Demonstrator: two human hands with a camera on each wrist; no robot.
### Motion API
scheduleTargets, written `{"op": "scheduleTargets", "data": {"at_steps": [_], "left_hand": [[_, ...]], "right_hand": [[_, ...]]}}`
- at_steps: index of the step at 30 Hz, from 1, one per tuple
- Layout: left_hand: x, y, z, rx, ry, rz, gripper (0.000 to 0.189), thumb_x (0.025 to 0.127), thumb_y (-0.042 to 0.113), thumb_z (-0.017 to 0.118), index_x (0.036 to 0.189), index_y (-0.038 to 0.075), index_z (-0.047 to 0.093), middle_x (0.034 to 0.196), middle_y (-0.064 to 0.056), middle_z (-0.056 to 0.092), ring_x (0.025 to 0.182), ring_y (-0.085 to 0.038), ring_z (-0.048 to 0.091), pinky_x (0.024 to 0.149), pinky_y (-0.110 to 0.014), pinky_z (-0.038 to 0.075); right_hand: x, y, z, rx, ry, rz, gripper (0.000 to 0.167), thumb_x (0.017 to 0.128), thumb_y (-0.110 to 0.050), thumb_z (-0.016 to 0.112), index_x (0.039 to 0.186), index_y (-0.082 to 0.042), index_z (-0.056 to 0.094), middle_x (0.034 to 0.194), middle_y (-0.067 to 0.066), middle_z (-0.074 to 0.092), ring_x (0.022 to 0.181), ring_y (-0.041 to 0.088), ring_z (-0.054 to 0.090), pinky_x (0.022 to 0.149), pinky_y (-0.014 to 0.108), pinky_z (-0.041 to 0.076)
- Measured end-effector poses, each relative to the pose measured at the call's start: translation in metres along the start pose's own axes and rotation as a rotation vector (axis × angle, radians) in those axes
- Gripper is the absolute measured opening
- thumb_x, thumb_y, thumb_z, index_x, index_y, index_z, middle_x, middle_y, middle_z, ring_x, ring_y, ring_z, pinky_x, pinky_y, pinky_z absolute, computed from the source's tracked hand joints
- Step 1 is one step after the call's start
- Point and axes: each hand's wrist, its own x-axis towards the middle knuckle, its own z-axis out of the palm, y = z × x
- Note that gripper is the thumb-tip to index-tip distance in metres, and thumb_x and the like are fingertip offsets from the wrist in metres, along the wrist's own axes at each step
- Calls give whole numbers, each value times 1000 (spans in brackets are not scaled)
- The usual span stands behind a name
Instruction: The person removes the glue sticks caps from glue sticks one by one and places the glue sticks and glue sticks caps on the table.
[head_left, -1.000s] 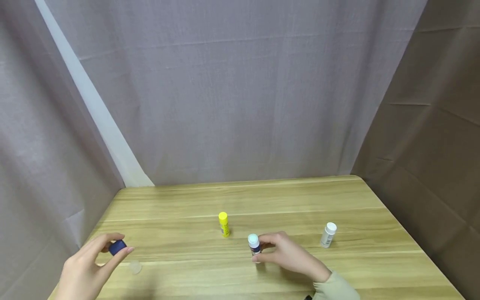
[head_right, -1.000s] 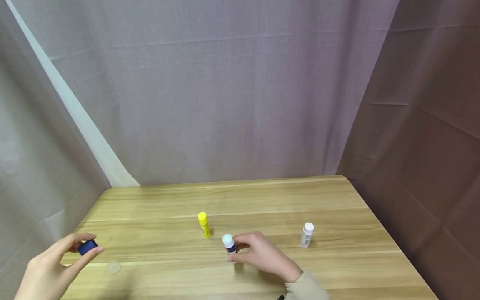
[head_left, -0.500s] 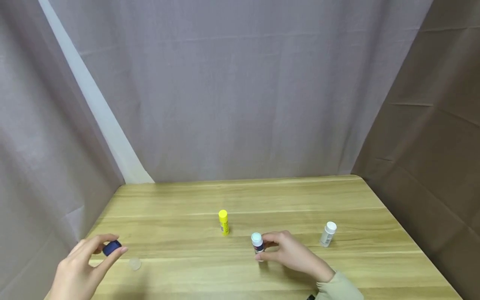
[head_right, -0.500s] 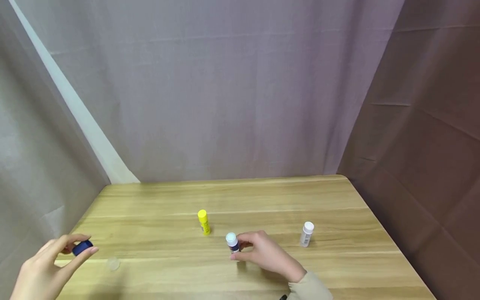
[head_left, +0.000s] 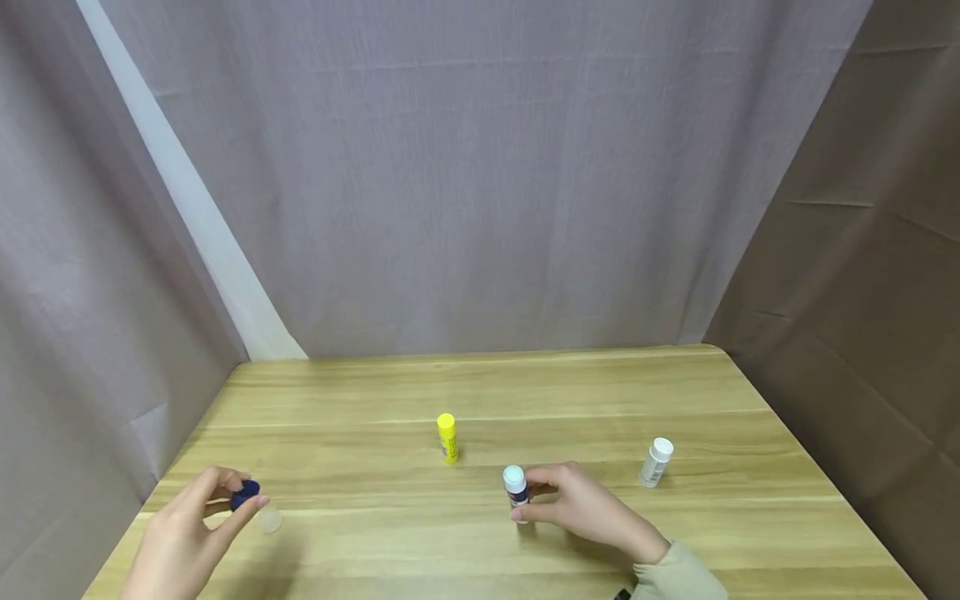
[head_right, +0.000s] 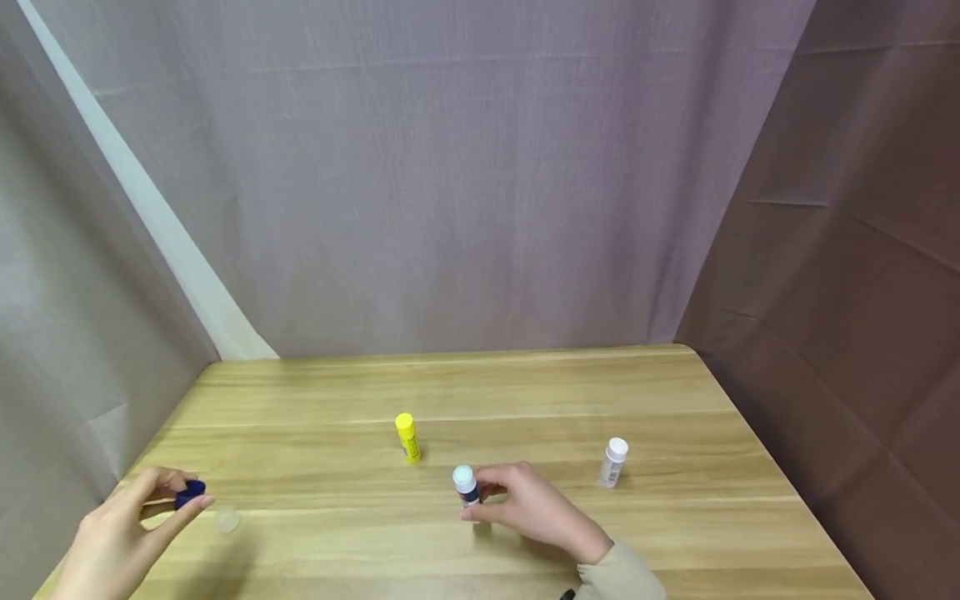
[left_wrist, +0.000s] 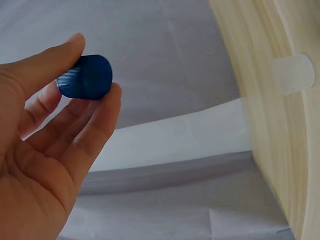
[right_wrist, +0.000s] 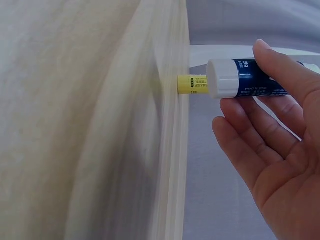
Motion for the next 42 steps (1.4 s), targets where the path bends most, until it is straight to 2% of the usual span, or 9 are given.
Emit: {"op": "scheduleTargets", "data": {"at_steps": [5, 13, 17, 23, 26, 30, 33, 36, 42], "left_hand": [[-4, -4, 11, 31, -60, 36, 45, 67, 2, 91, 95, 15, 59, 91, 10, 67, 82, -2, 66, 75, -2, 46], [-20, -11, 41, -55, -198, 104, 45, 68, 2, 90, 96, 20, 59, 88, 20, 62, 76, 3, 57, 62, -23, 54], [-27, -20, 53, -111, -233, 133, 41, 68, -3, 88, 97, 12, 64, 87, 12, 64, 76, 3, 56, 58, -23, 54], [-33, -30, 63, -124, -294, 216, 37, 69, -2, 87, 99, 5, 67, 93, -5, 68, 80, -1, 61, 58, -24, 56], [-34, -30, 65, -127, -396, 202, 34, 72, 0, 86, 100, 5, 67, 96, -6, 66, 83, -7, 63, 61, -23, 57], [-33, -30, 67, -166, -561, 114, 30, 76, 0, 83, 101, 4, 67, 100, -7, 64, 85, -16, 65, 66, -24, 59], [-33, -31, 68, -198, -637, 77, 29, 77, 0, 82, 100, 6, 66, 100, -4, 62, 85, -16, 66, 67, -27, 59], [-33, -31, 70, -213, -660, 67, 30, 77, 0, 83, 98, 9, 65, 98, 0, 61, 84, -10, 64, 67, -27, 59], [-33, -32, 72, -197, -625, 81, 34, 74, -2, 83, 98, 12, 62, 95, 5, 60, 84, -3, 58, 66, -24, 56]], "right_hand": [[-1, 2, -1, 13, 1, 13, 19, 92, -30, 75, 100, -14, 72, 101, 0, 74, 98, 11, 68, 89, 33, 57], [-2, 3, -1, 23, 0, 22, 17, 92, -25, 76, 101, -11, 73, 101, 2, 74, 98, 10, 68, 88, 33, 57], [-2, 3, -2, 16, 4, 23, 19, 91, -26, 76, 103, -11, 73, 102, 1, 74, 97, 10, 68, 88, 32, 57], [-5, 3, -4, -6, 24, 11, 27, 91, -32, 76, 107, -10, 73, 102, -2, 75, 95, 8, 69, 87, 31, 57], [-5, 2, -3, -1, 26, 7, 26, 91, -30, 76, 107, -10, 73, 102, 0, 75, 95, 8, 69, 87, 31, 58], [-6, 1, -3, -3, 27, 9, 29, 91, -33, 76, 107, -10, 73, 102, -2, 75, 95, 7, 68, 87, 33, 58], [-7, 0, -3, -8, 25, 5, 30, 91, -36, 75, 107, -11, 74, 101, -7, 74, 95, 7, 68, 87, 34, 58], [-7, 0, -2, 11, 14, -2, 29, 92, -35, 74, 107, -10, 73, 101, -7, 74, 96, 8, 68, 87, 34, 58], [-6, -1, -2, 36, 12, -18, 23, 93, -29, 74, 104, -9, 73, 100, -3, 73, 96, 9, 69, 87, 34, 58]]}}
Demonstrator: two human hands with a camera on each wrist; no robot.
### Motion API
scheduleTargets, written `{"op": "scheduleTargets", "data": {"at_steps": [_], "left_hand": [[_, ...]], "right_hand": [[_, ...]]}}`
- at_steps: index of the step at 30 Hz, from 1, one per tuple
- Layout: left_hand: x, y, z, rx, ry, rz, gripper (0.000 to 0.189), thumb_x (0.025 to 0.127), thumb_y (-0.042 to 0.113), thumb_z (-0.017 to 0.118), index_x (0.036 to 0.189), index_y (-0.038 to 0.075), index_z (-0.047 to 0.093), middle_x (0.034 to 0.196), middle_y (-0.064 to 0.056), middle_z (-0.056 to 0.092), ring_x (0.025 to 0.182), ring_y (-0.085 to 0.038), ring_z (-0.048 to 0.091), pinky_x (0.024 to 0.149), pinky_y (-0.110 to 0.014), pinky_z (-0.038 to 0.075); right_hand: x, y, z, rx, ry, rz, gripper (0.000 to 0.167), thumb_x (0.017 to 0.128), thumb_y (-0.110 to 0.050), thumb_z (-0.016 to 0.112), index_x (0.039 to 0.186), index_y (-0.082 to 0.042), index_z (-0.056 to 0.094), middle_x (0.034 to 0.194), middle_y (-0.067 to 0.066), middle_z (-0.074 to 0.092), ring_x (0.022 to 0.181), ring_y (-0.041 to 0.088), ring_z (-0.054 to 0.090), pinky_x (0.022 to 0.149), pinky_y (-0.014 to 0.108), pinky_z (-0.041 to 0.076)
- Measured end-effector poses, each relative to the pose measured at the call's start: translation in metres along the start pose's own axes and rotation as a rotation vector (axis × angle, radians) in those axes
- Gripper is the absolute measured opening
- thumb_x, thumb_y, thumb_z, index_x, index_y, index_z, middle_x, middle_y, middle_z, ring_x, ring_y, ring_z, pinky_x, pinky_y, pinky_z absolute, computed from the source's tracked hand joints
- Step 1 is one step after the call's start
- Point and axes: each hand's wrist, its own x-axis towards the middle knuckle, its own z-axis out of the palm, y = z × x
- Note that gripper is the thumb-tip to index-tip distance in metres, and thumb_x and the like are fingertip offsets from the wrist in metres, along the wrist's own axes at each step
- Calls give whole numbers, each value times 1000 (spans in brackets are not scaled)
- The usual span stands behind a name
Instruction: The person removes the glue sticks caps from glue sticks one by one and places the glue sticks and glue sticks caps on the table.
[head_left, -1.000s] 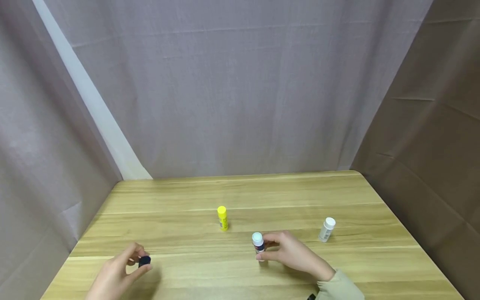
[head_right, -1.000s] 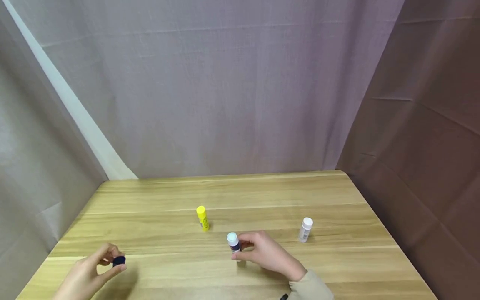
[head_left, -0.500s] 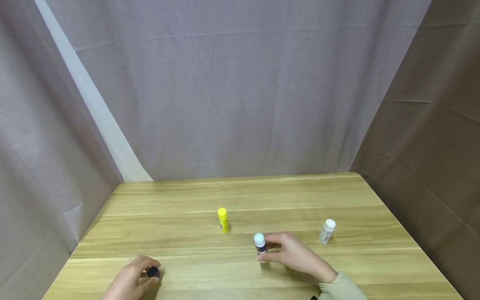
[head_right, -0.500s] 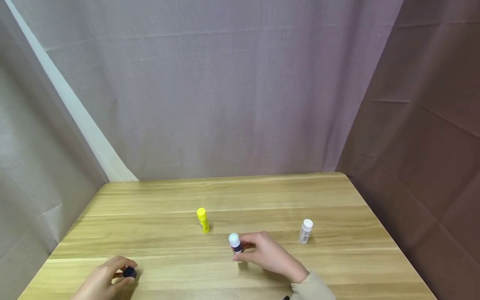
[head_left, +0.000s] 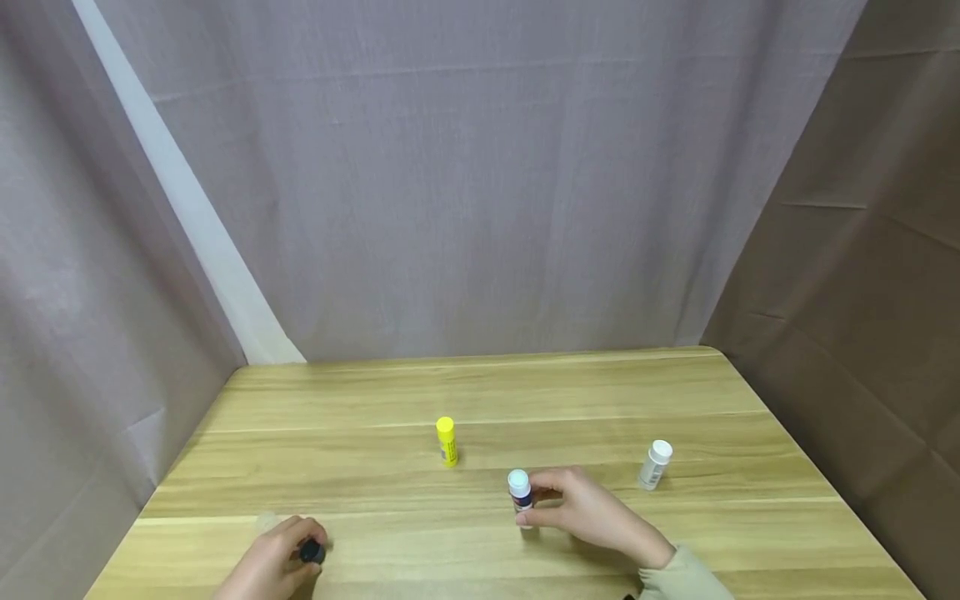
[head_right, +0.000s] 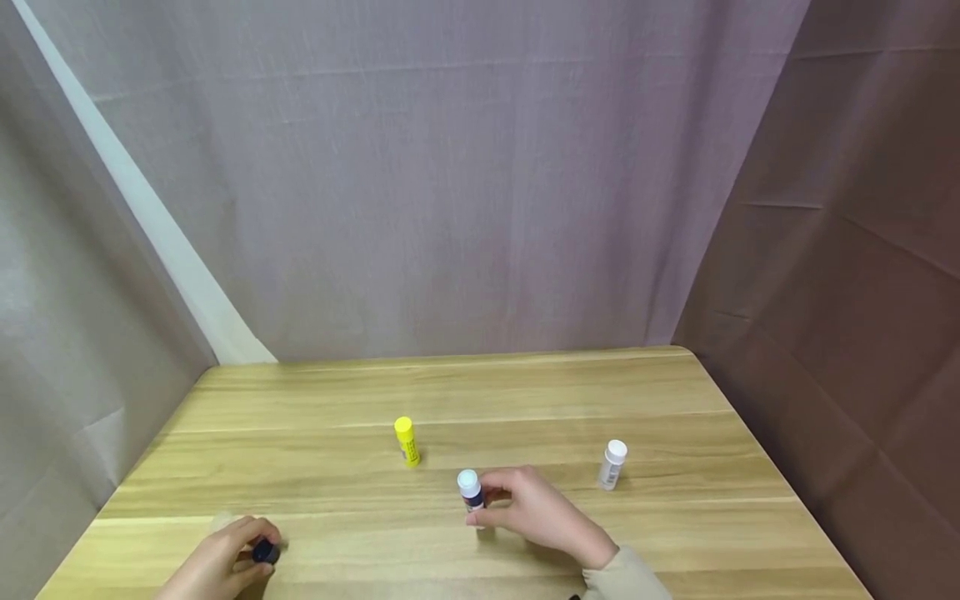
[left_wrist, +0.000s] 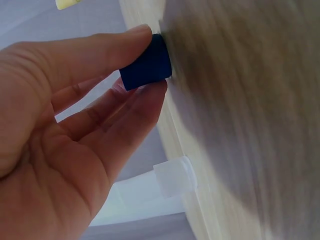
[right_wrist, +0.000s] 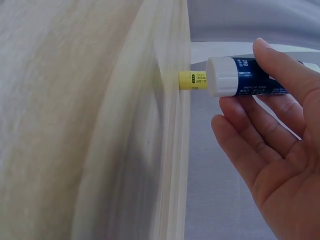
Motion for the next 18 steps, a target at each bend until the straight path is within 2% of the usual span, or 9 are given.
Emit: {"op": "scheduleTargets", "data": {"at_steps": [6, 13, 18], "left_hand": [[1, -1, -3, 6, -51, -37, 34, 75, -3, 82, 99, 9, 62, 96, 0, 63, 84, -9, 62, 67, -25, 56], [4, -1, -3, 70, -58, -73, 35, 73, 2, 85, 99, 11, 64, 98, 0, 65, 86, -19, 67, 70, -31, 57], [5, -2, -1, 92, -46, -62, 36, 71, 4, 87, 97, 12, 64, 96, 1, 65, 85, -16, 65, 70, -31, 56]], "right_hand": [[0, -1, -1, -14, 12, 10, 26, 93, -32, 74, 106, -10, 73, 99, -7, 73, 96, 9, 68, 89, 33, 57], [-5, -3, -11, -39, 44, 5, 23, 93, -33, 73, 102, -12, 72, 99, -5, 74, 98, 10, 68, 90, 38, 57], [-15, 2, -22, -83, 81, 36, 23, 93, -35, 72, 102, -14, 73, 99, -6, 74, 100, 10, 68, 91, 36, 56]]}}
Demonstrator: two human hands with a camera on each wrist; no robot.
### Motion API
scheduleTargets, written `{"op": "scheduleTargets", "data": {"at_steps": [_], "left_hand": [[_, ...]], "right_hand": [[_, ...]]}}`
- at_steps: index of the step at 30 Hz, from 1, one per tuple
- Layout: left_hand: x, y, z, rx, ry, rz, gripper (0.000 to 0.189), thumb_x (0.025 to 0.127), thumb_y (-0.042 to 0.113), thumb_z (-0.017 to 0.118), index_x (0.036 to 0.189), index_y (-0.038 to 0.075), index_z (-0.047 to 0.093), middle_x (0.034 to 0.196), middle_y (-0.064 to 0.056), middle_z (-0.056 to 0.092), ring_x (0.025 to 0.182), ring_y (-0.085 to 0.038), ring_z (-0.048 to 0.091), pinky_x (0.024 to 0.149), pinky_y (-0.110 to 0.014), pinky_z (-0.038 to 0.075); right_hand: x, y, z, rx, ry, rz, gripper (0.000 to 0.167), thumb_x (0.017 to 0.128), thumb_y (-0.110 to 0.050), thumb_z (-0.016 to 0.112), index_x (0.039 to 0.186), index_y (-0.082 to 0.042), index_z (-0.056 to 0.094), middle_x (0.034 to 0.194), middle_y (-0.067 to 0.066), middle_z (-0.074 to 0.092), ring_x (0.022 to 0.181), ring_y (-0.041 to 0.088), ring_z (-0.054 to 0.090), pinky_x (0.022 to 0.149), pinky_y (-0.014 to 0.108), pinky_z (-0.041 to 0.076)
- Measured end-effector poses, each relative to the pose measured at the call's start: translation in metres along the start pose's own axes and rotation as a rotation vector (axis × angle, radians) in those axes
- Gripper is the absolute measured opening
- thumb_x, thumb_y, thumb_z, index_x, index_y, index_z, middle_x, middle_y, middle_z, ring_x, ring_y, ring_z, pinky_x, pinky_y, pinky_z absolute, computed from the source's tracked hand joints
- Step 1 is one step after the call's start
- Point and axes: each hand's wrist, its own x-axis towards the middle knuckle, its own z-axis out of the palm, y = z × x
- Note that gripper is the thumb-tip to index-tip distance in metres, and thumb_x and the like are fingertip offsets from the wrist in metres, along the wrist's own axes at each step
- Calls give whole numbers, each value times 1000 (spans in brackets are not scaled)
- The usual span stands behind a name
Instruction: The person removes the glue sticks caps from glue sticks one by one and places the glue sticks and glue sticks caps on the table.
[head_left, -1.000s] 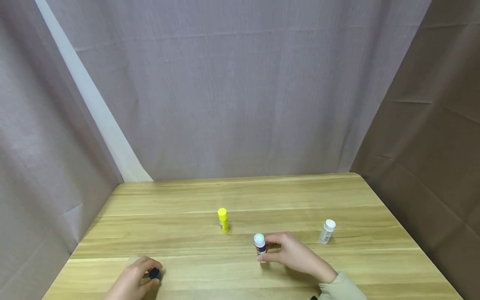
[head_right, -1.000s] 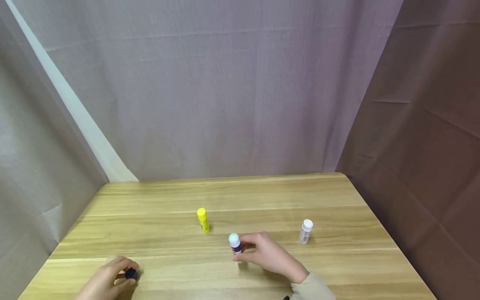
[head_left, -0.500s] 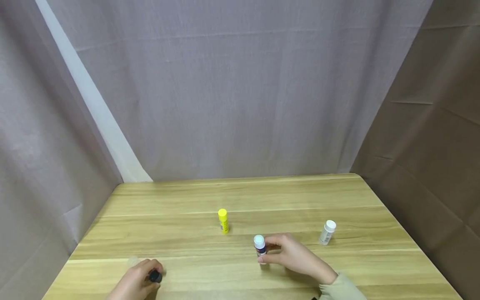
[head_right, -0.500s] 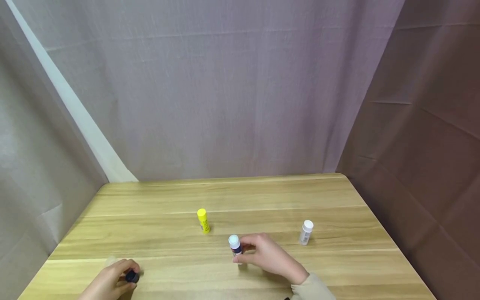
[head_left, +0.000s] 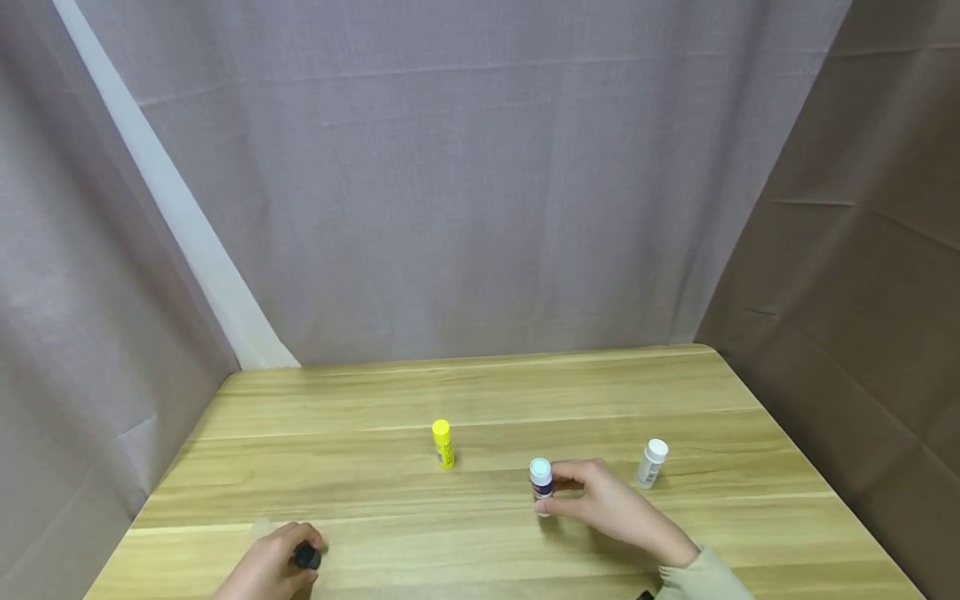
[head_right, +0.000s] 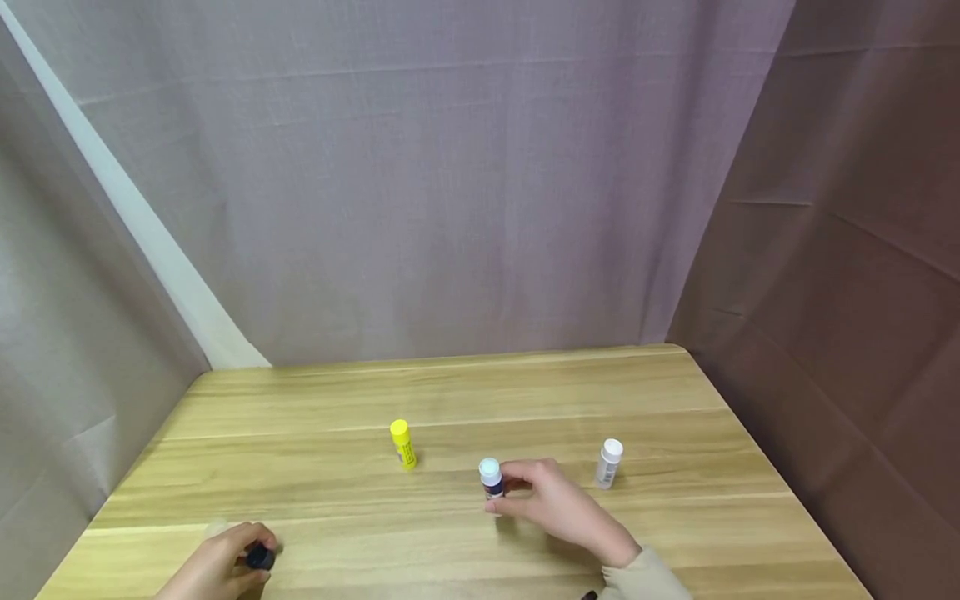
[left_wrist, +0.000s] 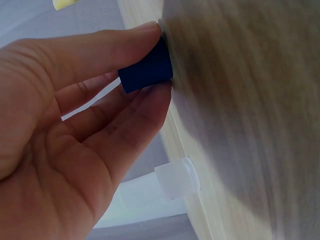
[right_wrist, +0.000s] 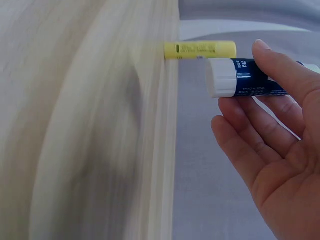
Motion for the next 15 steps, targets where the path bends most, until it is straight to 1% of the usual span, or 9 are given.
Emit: {"op": "scheduleTargets", "data": {"at_steps": [4, 6, 9, 11, 15], "left_hand": [[0, -1, 1, -19, -10, 12, 35, 71, 3, 87, 96, 11, 64, 96, 1, 65, 84, -13, 64, 69, -30, 56], [0, -2, 1, -37, -27, 11, 34, 72, 3, 86, 97, 10, 64, 96, 0, 65, 83, -13, 64, 69, -29, 56], [0, -4, 0, -56, -37, 17, 33, 74, 3, 86, 98, 9, 64, 96, -1, 65, 83, -11, 63, 67, -27, 56], [-1, -5, 0, -70, -36, 18, 33, 74, 2, 85, 98, 8, 63, 96, -2, 65, 82, -10, 62, 66, -26, 55], [-1, -6, 0, -76, -27, 12, 34, 74, 1, 85, 99, 9, 63, 97, -2, 64, 83, -9, 61, 66, -26, 55]], "right_hand": [[-10, 1, -10, -44, 38, 19, 16, 93, -34, 73, 101, -19, 73, 101, -4, 74, 102, 10, 67, 91, 34, 56], [-17, -2, -15, -63, 57, 6, 11, 94, -31, 73, 101, -22, 72, 102, -6, 74, 104, 11, 67, 91, 36, 57], [-29, -5, -23, -99, 103, -8, 9, 92, -28, 75, 99, -25, 71, 101, -10, 73, 102, 10, 68, 90, 35, 57], [-37, -6, -29, -132, 140, -8, 10, 91, -28, 76, 99, -28, 71, 103, -13, 72, 102, 9, 68, 89, 32, 57], [-54, -7, -42, -195, 211, 18, 14, 89, -27, 78, 98, -32, 70, 99, -17, 71, 100, 6, 68, 88, 23, 55]]}}
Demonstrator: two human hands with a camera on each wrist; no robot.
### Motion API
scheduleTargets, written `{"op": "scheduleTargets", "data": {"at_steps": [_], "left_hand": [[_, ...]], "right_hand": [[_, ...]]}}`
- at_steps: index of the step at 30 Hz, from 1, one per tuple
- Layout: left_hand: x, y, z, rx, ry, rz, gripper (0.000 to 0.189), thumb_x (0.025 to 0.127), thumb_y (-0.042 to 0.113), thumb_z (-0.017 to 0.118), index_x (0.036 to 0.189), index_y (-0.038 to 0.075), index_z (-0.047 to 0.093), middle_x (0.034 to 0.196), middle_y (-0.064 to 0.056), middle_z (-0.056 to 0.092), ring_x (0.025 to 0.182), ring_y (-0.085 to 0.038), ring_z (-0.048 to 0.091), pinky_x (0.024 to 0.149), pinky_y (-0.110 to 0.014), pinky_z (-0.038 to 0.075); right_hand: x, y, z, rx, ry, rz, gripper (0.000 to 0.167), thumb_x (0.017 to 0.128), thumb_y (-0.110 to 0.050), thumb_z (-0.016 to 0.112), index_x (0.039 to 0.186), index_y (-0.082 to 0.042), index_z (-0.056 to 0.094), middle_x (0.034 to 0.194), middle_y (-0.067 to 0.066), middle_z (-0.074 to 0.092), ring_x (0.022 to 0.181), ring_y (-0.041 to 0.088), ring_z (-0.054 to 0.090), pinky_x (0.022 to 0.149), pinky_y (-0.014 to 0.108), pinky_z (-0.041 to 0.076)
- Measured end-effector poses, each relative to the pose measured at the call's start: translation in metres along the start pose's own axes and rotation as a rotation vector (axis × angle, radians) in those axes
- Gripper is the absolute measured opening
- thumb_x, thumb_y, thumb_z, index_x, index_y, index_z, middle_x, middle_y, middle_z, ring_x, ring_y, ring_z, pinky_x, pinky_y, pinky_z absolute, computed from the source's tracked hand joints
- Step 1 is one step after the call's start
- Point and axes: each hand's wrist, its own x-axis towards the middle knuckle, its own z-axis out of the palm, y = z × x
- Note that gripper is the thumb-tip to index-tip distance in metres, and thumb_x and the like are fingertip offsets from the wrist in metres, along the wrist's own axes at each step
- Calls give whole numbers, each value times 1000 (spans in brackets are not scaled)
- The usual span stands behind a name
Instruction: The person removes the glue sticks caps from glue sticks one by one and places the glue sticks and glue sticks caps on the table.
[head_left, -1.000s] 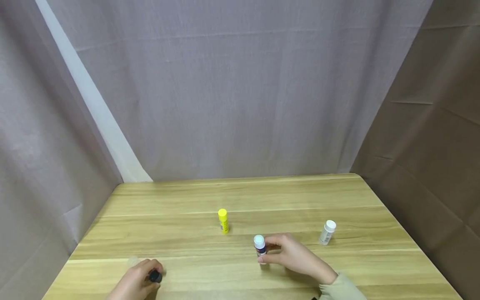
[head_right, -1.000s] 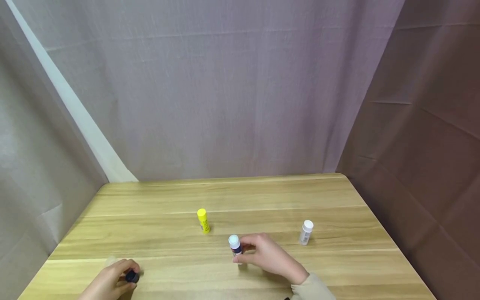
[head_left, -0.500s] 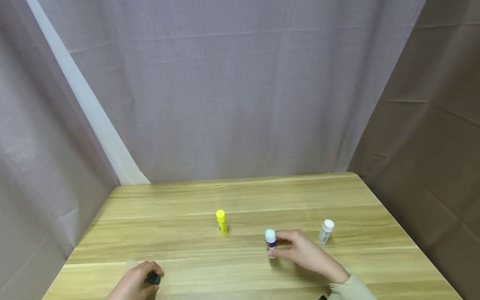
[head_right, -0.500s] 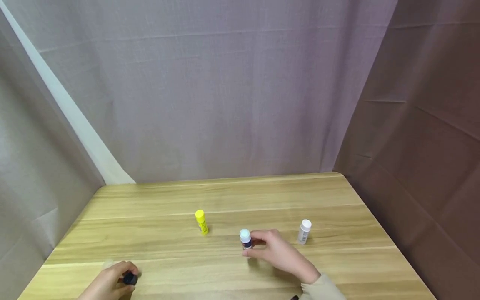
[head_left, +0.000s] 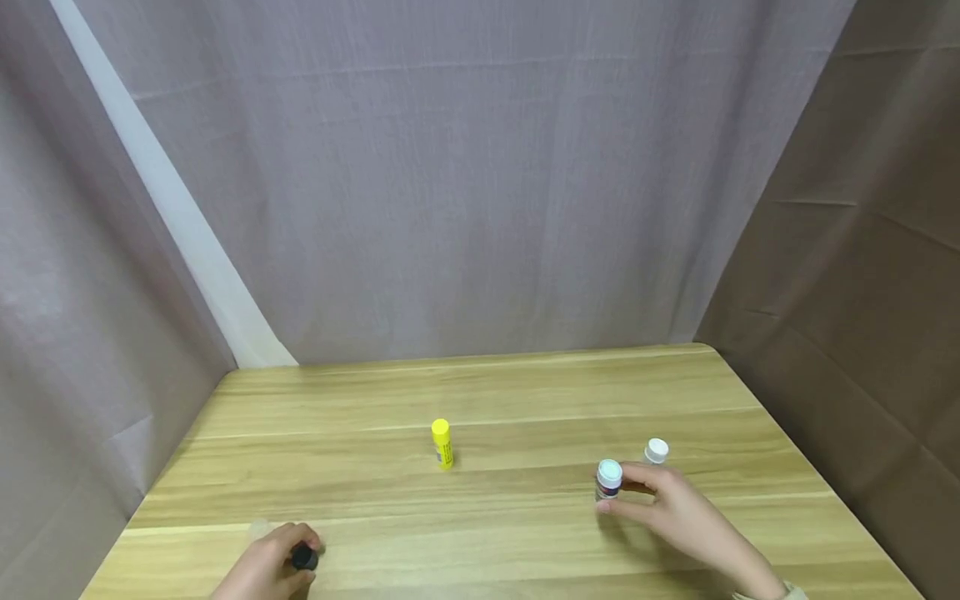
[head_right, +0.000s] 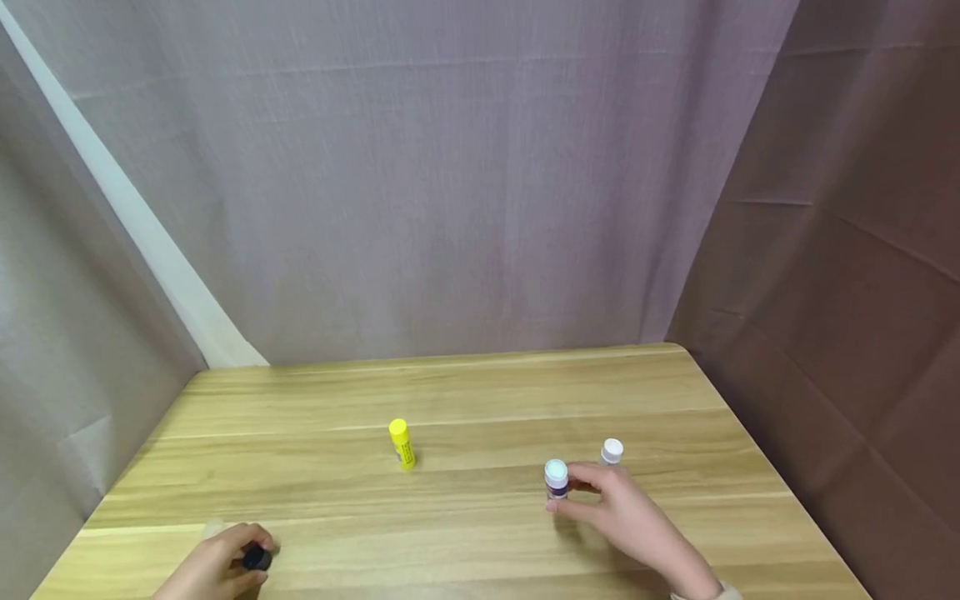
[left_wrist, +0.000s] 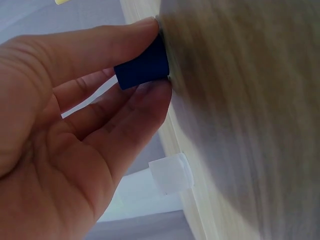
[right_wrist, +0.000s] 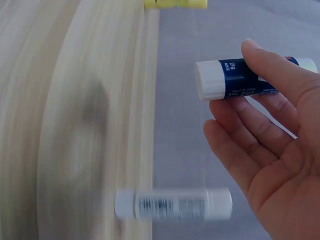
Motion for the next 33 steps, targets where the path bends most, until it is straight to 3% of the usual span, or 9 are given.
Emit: {"op": "scheduleTargets", "data": {"at_steps": [6, 14, 20, 26, 33], "left_hand": [[-1, 2, 0, -5, 5, -11, 34, 76, 2, 83, 101, 10, 63, 100, -2, 65, 86, -12, 64, 69, -27, 56], [-3, 2, -1, -4, 13, -1, 33, 75, 3, 83, 101, 11, 63, 100, -1, 65, 85, -9, 62, 69, -25, 54], [-4, 1, -1, 8, 20, 8, 33, 75, 5, 84, 101, 12, 64, 100, 1, 65, 88, -11, 63, 71, -27, 55], [-3, 2, -1, 26, 31, -7, 35, 74, 4, 85, 101, 14, 65, 100, 3, 65, 90, -13, 65, 75, -30, 57], [-2, 2, 0, -14, 16, -26, 34, 74, 4, 84, 102, 12, 65, 100, 0, 65, 85, -7, 61, 69, -26, 54]], "right_hand": [[-16, 4, -27, -74, 82, 23, 20, 86, -19, 81, 101, -29, 72, 98, -15, 71, 96, 5, 67, 87, 13, 50], [-33, 0, -51, -171, 152, 150, 29, 85, -22, 83, 112, -26, 74, 107, -13, 73, 103, -2, 64, 83, 8, 47], [-38, 4, -53, -181, 157, 141, 27, 83, -18, 84, 107, -26, 74, 103, -13, 74, 100, -3, 65, 83, 6, 46], [-47, 10, -50, -141, 143, 252, 24, 86, -23, 82, 108, -28, 74, 104, -11, 74, 100, -3, 64, 82, 7, 46], [-57, 21, -43, -90, 127, 285, 29, 87, -22, 81, 115, -18, 75, 110, -5, 74, 99, -2, 64, 81, 13, 50]]}}
